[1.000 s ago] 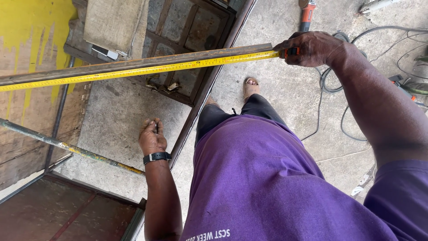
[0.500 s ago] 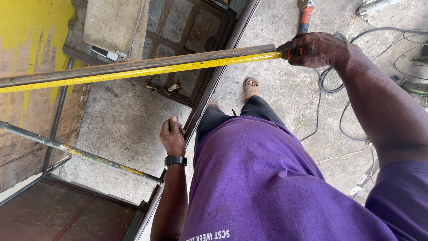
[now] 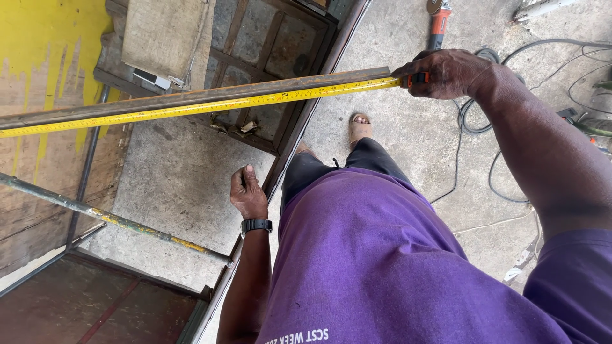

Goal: Measuring and marking a metal frame structure using a tape measure and chalk.

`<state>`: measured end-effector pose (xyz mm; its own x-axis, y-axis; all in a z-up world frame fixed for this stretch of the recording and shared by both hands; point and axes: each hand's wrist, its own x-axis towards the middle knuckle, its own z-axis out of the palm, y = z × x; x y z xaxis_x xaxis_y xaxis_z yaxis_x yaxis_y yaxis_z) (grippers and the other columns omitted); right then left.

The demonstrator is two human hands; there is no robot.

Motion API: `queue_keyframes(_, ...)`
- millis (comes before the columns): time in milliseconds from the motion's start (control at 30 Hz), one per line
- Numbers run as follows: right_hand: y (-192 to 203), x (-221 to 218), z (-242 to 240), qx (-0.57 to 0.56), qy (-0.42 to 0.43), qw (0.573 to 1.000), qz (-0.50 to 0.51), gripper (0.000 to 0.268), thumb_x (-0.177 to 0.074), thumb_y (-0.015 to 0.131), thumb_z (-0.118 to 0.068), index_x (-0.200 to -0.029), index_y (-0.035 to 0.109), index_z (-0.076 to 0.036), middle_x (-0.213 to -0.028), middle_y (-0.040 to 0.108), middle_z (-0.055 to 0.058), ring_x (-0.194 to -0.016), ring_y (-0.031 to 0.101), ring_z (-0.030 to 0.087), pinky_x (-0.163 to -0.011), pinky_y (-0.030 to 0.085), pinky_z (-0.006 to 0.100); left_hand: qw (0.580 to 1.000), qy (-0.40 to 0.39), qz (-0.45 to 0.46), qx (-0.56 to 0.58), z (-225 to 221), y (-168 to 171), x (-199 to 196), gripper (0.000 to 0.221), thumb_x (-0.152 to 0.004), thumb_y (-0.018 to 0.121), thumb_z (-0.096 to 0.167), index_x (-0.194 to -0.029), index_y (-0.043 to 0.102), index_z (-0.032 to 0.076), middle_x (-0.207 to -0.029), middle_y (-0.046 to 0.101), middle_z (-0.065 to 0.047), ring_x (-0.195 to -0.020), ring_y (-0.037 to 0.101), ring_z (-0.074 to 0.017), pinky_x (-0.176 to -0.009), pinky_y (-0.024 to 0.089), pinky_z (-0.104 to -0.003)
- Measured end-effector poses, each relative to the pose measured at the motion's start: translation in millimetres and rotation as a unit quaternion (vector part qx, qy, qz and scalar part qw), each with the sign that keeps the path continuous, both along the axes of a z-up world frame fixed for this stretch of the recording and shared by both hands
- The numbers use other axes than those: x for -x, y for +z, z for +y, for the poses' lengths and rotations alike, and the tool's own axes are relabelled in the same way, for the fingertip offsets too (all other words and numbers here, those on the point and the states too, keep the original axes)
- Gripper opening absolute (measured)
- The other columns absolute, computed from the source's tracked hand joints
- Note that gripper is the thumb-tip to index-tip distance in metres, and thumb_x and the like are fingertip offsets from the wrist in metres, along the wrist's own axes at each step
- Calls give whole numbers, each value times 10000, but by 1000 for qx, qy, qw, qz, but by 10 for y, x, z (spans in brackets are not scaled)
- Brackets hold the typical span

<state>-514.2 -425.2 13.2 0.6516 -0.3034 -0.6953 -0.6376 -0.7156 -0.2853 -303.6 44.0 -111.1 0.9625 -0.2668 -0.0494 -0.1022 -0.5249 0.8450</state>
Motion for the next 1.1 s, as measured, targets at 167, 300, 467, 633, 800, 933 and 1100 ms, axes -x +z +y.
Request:
queue_keyframes(167, 76, -40, 6, -9, 8, 1000, -9, 545, -909, 641, -337, -1450, 634, -402, -1341, 691, -1, -1171, 685, 293, -908, 541, 495, 1000, 17, 26, 2, -16, 22, -1, 297, -1046, 665, 377, -972, 725, 96, -780, 663, -7, -679, 593, -130, -642, 522, -306)
queue_keyframes(300, 61, -22, -21, -19, 4, 1000, -3, 545, -905, 658, -335, -1445, 641, -405, -1328, 690, -11, -1172, 681, 274, -914, 535, 485, 1000, 23, 18, -3, -12, 3, 0, 285, -1031, 687, 374, -992, 737, 97, -849, 717, -22, -782, 683, -153, -693, 576, -307)
queue_keyframes(467, 117, -62, -35, -36, 26, 999, 0, 550, -945, 650, -329, -1490, 598, -387, -1391, 663, -22, -1187, 673, 272, -885, 543, 462, 1000, 23, -11, 3, -22, 12, 6, 252, -1029, 705, 334, -1005, 730, 84, -878, 734, -35, -826, 709, -175, -721, 598, -315)
queue_keyframes(633, 39, 91, -125, -37, 56, 996, -52, 489, -932, 685, -309, -1421, 672, -315, -1295, 727, 22, -1031, 729, 271, -841, 572, 425, 998, 23, -43, -27, -77, 20, 44, 224, -1051, 666, 327, -1025, 727, 113, -919, 750, -37, -844, 714, -191, -740, 574, -335)
queue_keyframes(800, 39, 107, -131, -66, 26, 995, -64, 400, -927, 717, -279, -1322, 744, -224, -1232, 779, 47, -947, 761, 257, -850, 539, 393, 996, 80, -4, -39, -65, -49, 62, 279, -1034, 622, 453, -1016, 717, 191, -877, 749, -16, -788, 708, -201, -695, 543, -383)
queue_keyframes(933, -328, 334, -187, 7, 7, 997, -80, 457, -924, 758, -284, -1373, 740, -368, -1290, 727, 28, -918, 744, 237, -855, 572, 376, 963, 196, 137, 126, 28, -169, -272, 244, -1014, 663, 348, -979, 700, 109, -747, 648, -24, -610, 576, -118, -571, 492, -302)
queue_keyframes(1100, -653, 564, -199, 30, -41, 990, -131, 471, -959, 727, -201, -1424, 760, -263, -1140, 744, 58, -890, 690, 190, -803, 540, 351, 917, 268, 185, 229, 165, 305, -1141, 298, -1028, 645, 355, -807, 570, 170, -680, 571, 10, -502, 482, -74, -433, 393, -248)
